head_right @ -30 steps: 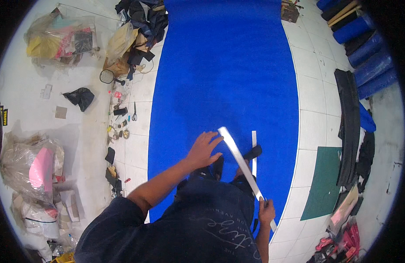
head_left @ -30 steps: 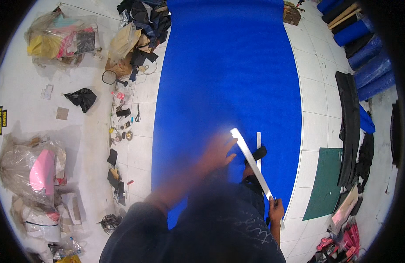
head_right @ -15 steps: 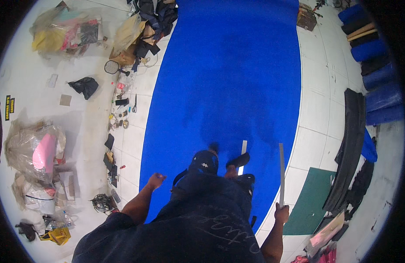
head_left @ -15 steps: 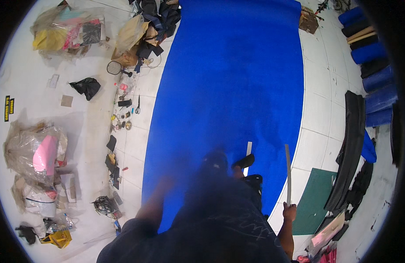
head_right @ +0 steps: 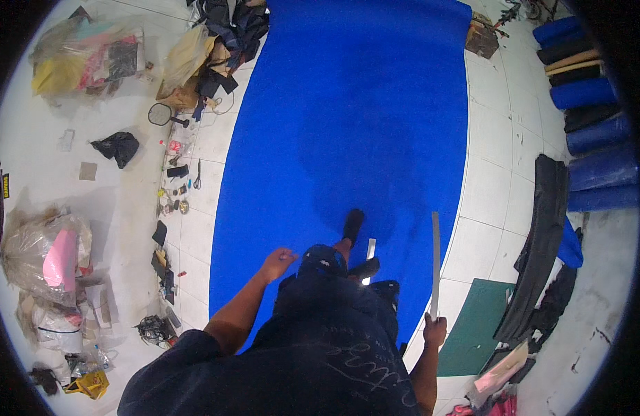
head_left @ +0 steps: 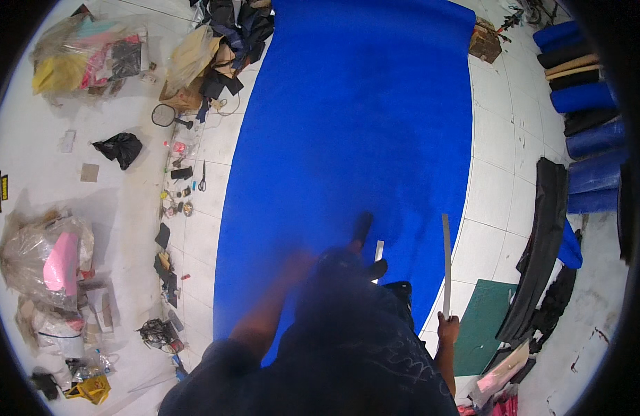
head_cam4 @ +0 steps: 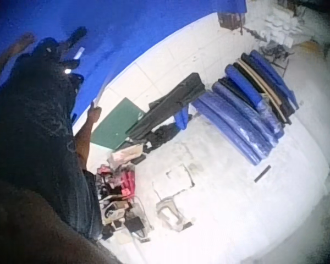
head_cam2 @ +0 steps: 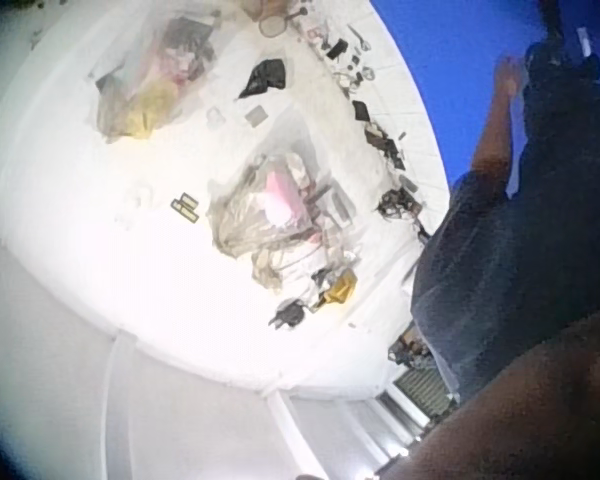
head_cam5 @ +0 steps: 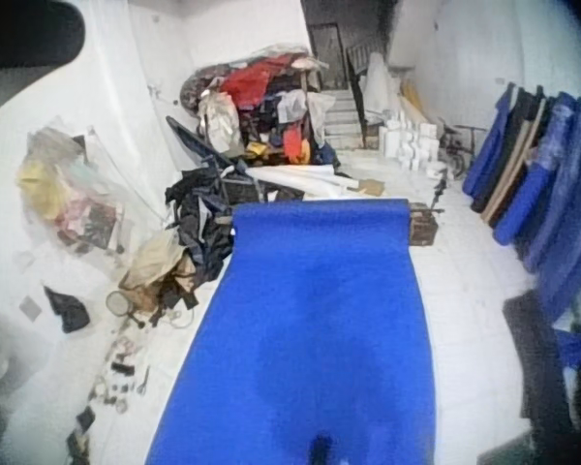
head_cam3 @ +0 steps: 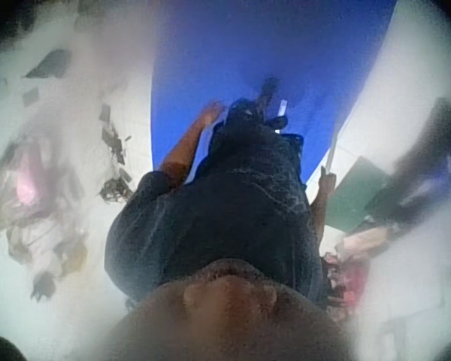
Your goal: The person measures and cuts a large blue fabric sheet laid out on a tiled floor. Using a metal ruler and a cutting tool, the person aligns the ruler to create straight lines and cuts the fabric into sections.
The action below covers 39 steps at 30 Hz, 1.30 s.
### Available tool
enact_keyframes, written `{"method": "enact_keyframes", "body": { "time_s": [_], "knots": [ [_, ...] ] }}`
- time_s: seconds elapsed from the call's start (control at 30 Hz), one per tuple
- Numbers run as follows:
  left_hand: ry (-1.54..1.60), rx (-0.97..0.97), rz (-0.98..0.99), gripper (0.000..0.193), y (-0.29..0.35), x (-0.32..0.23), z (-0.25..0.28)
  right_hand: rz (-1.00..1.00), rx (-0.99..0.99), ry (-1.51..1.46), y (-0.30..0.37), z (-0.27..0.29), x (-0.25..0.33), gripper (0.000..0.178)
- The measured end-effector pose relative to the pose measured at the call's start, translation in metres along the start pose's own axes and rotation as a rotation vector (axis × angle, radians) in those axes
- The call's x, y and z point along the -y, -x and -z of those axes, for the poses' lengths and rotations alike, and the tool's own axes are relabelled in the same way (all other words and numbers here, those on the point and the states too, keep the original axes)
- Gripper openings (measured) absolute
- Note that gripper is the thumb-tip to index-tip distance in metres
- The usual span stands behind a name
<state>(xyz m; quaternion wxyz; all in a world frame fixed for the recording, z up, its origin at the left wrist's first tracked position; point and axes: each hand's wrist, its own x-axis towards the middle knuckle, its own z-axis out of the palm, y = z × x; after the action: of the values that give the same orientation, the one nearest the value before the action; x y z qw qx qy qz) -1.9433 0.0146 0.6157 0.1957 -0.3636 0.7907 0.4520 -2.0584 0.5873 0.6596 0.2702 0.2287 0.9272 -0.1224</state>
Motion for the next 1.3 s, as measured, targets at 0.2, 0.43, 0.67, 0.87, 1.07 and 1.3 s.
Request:
{"method": "enact_keyframes", "body": {
  "time_s": [0.2,0.43,0.67,0.87,1.07,1.3],
  "knots": [
    [-0.053,0.110,0.287,0.050,-0.061,-0.013,0.039,-0.109,0.056,0.046,0.014,0.006,0.003,0.062],
    [-0.156,-0.138,-0.108,0.048,-0.108,-0.036,0.061,-0.146,0.092,-0.049,0.013,-0.006,0.031,0.062],
    [0.046,-0.095,-0.058,0.046,-0.120,-0.034,0.046,-0.020,0.102,-0.038,-0.025,0.023,0.076,0.059],
    [-0.098,-0.188,-0.042,0.045,-0.061,-0.071,0.022,0.051,0.067,-0.032,-0.064,0.045,0.068,0.056],
    [-0.010,-0.100,0.142,0.046,-0.027,-0.085,-0.012,0.178,0.058,-0.053,-0.115,0.066,0.028,0.056],
    [-0.123,-0.060,-0.106,0.045,-0.009,-0.154,-0.120,0.196,0.102,0.099,-0.165,0.098,-0.040,0.061]
  ]
}}
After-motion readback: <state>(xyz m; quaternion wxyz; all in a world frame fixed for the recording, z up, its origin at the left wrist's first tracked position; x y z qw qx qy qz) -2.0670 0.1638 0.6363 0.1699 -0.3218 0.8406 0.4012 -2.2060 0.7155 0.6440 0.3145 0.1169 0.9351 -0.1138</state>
